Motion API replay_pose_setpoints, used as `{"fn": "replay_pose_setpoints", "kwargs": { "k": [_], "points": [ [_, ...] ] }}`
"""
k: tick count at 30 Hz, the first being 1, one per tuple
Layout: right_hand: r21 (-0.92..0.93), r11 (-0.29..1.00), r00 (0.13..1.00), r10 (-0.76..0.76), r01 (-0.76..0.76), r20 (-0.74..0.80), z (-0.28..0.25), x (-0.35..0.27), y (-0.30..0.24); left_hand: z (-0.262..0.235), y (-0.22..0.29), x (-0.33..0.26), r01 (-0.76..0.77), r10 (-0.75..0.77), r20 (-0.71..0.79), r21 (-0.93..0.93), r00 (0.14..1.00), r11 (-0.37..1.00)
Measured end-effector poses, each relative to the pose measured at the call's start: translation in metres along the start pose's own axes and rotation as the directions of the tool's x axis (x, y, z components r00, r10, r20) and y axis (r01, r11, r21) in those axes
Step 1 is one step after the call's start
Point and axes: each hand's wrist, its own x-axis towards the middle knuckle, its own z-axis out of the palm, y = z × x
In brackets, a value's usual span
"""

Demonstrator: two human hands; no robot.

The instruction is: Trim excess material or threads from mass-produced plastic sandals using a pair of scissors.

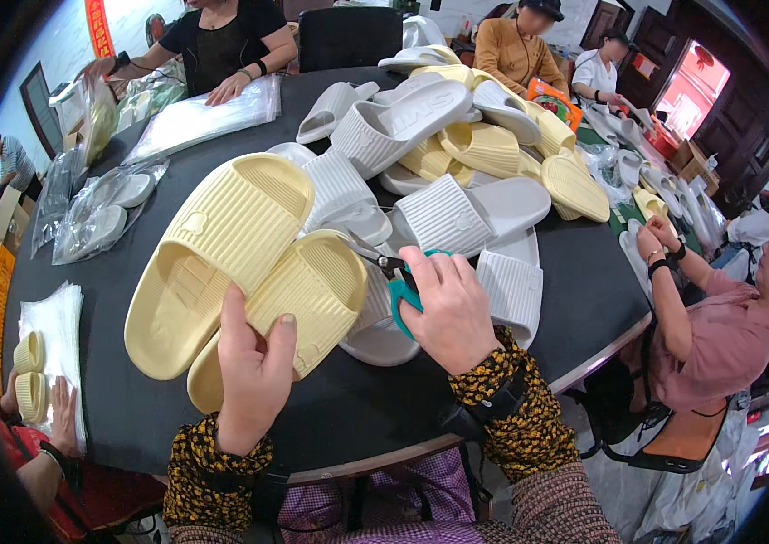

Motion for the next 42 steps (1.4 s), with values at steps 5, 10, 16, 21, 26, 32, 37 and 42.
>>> {"fn": "replay_pose_setpoints", "kwargs": {
  "k": [5, 10, 16, 21, 26, 32, 37, 42],
  "points": [
    [0.004, 0.999, 0.999, -0.037, 0.037, -0.014, -0.002, 0.0, 0.002, 0.001, 0.001, 0.0, 0.009, -0.011, 0.04, 0.041, 0.999, 0.999],
    [-0.001, 0.999, 0.999, -0.044, 0.044, -0.023, -0.003, 0.0, 0.0, 0.001, -0.002, -0.001, -0.074, 0.071, 0.041, 0.062, 0.997, 0.995],
    [-0.02, 0.998, 0.996, -0.058, 0.057, -0.061, -0.003, 0.0, -0.001, 0.001, -0.001, -0.003, -0.109, 0.101, 0.066, 0.132, 0.993, 0.985],
    [-0.041, 0.997, 0.996, -0.067, 0.065, -0.055, -0.003, 0.001, -0.003, -0.001, -0.006, -0.002, -0.145, 0.14, 0.047, 0.145, 0.989, 0.979],
    [-0.019, 0.998, 0.997, -0.056, 0.055, -0.046, -0.004, 0.0, -0.002, -0.001, -0.002, 0.0, -0.136, 0.133, 0.033, 0.136, 0.991, 0.981],
    [0.024, 0.998, 0.994, -0.062, 0.065, -0.085, -0.003, -0.003, -0.005, -0.003, 0.004, 0.0, -0.111, 0.102, 0.056, 0.206, 0.993, 0.972],
    [0.013, 0.997, 0.988, -0.075, 0.078, -0.137, -0.001, -0.001, 0.0, -0.002, -0.003, -0.002, -0.043, 0.04, 0.031, 0.107, 0.999, 0.993],
    [-0.063, 0.997, 0.998, -0.053, 0.051, -0.035, -0.007, 0.0, -0.002, -0.001, -0.017, 0.006, -0.055, 0.054, 0.03, 0.033, 0.998, 0.998]
  ]
}}
